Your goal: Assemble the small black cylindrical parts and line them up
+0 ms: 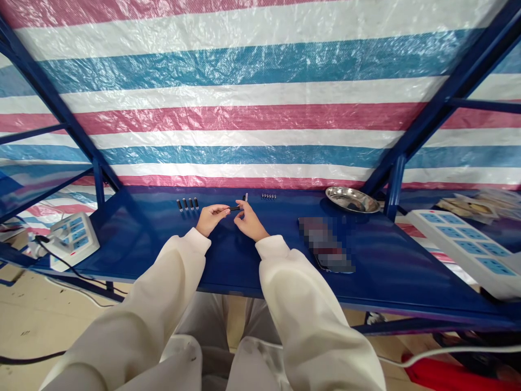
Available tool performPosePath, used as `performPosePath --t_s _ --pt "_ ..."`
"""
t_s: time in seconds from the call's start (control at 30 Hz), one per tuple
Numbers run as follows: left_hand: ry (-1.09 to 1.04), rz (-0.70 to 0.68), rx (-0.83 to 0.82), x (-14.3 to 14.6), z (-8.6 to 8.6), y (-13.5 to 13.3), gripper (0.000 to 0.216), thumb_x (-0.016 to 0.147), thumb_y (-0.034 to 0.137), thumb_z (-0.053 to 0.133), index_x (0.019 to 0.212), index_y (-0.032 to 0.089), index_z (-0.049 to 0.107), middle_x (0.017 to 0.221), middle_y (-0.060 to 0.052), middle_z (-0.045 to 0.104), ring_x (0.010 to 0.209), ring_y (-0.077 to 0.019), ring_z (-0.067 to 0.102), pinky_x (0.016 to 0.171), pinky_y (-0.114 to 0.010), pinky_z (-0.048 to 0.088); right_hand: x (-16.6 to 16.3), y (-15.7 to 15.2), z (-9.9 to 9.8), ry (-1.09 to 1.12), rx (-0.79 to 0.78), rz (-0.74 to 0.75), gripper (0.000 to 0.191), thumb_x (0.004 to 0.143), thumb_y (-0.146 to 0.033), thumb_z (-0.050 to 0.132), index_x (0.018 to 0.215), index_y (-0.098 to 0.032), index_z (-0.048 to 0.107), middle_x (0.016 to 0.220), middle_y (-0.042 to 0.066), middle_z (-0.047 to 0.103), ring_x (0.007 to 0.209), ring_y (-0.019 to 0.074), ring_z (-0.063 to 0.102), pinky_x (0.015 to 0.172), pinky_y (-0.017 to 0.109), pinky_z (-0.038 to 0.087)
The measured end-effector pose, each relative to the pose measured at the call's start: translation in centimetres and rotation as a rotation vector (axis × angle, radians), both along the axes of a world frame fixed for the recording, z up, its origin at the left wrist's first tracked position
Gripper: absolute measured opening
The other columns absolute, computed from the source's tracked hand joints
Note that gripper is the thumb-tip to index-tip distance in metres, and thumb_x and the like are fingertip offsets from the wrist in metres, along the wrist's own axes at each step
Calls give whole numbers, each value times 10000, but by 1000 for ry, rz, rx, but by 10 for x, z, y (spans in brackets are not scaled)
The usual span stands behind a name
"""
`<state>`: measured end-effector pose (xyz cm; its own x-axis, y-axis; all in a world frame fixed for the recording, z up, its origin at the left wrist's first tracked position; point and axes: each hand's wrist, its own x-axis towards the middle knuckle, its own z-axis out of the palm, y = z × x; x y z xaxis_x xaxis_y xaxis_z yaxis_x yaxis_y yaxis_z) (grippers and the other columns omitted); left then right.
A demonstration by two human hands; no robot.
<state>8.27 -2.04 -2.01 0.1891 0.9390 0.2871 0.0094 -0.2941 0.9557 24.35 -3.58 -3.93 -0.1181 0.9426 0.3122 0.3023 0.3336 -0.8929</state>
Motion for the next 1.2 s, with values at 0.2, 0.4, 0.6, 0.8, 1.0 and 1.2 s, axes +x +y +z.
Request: performPosePath --t_s 0.2,0.4,0.6,0.8,1.0,1.2 --pt "42 5 30 1 -1 -2 313 634 363 736 827 119 709 777 -80 712 693 -157 631 682 -291 492 -1 -5 4 -66 16 14 624 689 -143 497 1293 -200 350 1168 124 467 732 129 572 668 316 493" --pt "57 16 56 2 -1 -2 307 640 366 729 828 124 709 752 -70 707 636 -135 606 631 -271 479 -2 -11 8 -121 45 8 673 682 -140 506 1330 -196 331 1250 148 415 722 126 563 715 339 499" --pt "62 6 65 3 1 -5 308 658 369 714 845 123 706 744 -65 701 613 -128 597 606 -260 471 -4 -12 9 -110 -8 4 756 689 -146 516 1394 -183 244 1236 156 440 712 131 571 732 348 497" --pt "129 40 129 6 0 -8 270 684 357 690 839 137 709 752 -59 701 634 -129 597 585 -243 448 -5 -12 8 -60 -3 -3 812 688 -137 517 1423 -187 174 1202 146 479 713 131 578 731 351 502" --pt "187 85 180 9 -1 -9 238 709 333 653 842 144 713 748 -52 698 631 -131 589 581 -248 435 -5 -11 6 -58 4 13 808 691 -148 527 1415 -211 174 1208 145 477 713 130 575 711 346 504" --pt "215 107 211 10 -1 -11 207 717 306 646 845 159 718 775 -54 707 655 -141 602 593 -255 441 -5 -10 3 -71 25 15 812 690 -165 518 1424 -198 171 1204 146 469 701 124 568 709 335 503"
